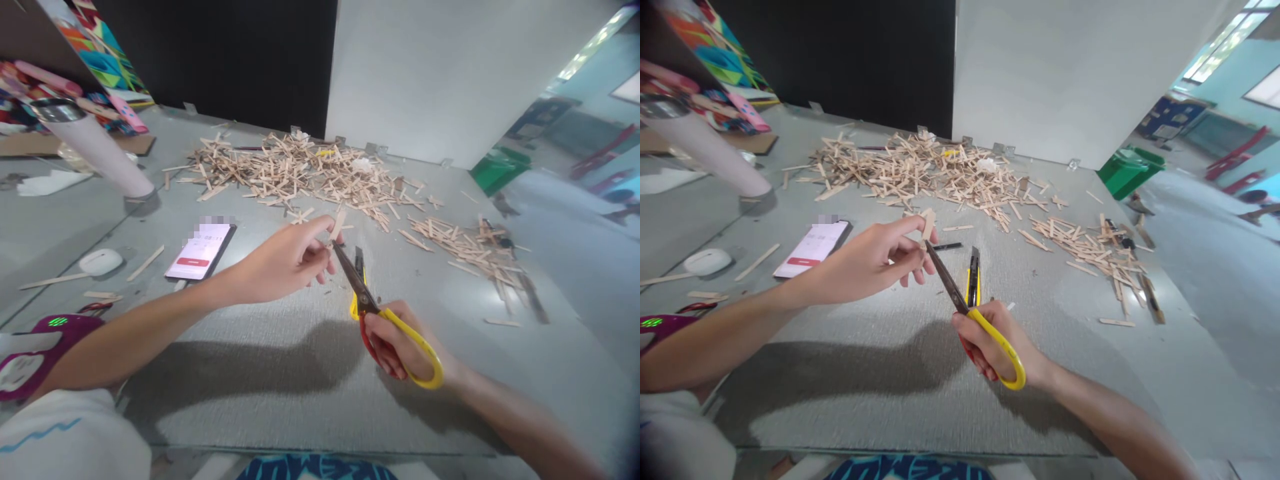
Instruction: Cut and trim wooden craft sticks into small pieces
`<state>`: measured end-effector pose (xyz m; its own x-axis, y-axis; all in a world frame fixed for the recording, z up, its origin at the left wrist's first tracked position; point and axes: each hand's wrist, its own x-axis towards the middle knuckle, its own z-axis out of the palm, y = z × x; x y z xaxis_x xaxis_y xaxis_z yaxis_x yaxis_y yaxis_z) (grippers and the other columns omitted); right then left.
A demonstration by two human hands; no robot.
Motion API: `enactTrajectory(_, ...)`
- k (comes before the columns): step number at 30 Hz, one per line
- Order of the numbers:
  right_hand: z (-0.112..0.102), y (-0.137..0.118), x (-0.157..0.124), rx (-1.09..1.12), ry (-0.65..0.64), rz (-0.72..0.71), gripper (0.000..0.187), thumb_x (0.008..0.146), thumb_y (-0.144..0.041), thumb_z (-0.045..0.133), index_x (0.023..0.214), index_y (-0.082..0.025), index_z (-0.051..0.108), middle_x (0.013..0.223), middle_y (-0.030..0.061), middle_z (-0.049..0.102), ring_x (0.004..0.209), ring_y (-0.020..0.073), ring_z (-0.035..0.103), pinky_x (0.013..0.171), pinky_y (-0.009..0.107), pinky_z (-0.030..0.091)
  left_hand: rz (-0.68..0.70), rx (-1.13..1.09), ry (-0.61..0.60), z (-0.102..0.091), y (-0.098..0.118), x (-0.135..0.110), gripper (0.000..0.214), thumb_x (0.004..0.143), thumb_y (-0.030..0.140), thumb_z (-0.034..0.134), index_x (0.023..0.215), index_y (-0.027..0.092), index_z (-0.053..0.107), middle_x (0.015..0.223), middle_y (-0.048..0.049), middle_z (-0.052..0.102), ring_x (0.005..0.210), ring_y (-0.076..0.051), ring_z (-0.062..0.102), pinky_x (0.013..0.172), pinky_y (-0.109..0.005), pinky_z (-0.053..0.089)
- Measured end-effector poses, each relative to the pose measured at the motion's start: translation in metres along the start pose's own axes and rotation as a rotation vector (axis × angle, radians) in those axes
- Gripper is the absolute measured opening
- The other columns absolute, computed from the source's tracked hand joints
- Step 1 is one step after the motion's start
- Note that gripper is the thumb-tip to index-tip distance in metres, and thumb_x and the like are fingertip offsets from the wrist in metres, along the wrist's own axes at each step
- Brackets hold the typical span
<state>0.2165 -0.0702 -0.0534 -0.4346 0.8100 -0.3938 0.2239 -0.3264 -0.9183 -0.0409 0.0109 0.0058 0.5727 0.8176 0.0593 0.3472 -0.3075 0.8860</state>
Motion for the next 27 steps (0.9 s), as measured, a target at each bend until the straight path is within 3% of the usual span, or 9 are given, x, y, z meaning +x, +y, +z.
enactTrajectory(9,-0.007,0.006,0.003,0.003,-0.074,-0.122,0.056,0.106,-0.055,0.060,0.060,-0.023,0.053,0.041,-0.0060,0.048,0.034,0.0085,0.040,0.040,0.022,0.036,-0.006,0.016,0.008,0.000,0.003,-0.001,0.010,0.106,0.023,0.055,0.113,0.023,0.047,0.092,-0.0037,0.079,0.072,-0.017,0.078,0.062,-0.025,0.060)
enactTrajectory(18,-0.002,-0.002,0.002,-0.005,-0.036,-0.094,0.056,0.101,-0.054,0.059,0.055,-0.024,0.050,0.038,-0.0054,0.045,0.032,0.0084,0.038,0.040,0.023,0.033,0.007,0.037,0.040,-0.004,0.004,-0.003,0.010,0.107,0.025,0.056,0.117,0.021,0.055,0.085,-0.0010,0.077,0.063,-0.014,0.072,0.059,-0.024,0.055)
enactTrajectory(22,-0.003,-0.001,0.001,0.017,-0.027,-0.109,0.055,0.101,-0.056,0.058,0.057,-0.024,0.051,0.038,-0.0052,0.046,0.032,0.0089,0.038,0.040,0.023,0.035,0.092,0.183,0.092,-0.015,0.009,-0.004,0.015,0.107,0.024,0.054,0.107,0.019,0.068,0.070,0.0030,0.063,0.054,-0.010,0.054,0.051,-0.023,0.040)
enactTrajectory(27,-0.003,0.000,-0.001,0.039,-0.029,-0.117,0.052,0.101,-0.055,0.059,0.060,-0.023,0.052,0.039,-0.0055,0.047,0.032,0.0082,0.038,0.040,0.022,0.034,0.150,0.256,0.132,-0.030,0.011,-0.012,0.024,0.109,0.022,0.053,0.129,0.023,0.064,0.065,0.0069,0.044,0.056,-0.013,0.040,0.052,-0.025,0.033)
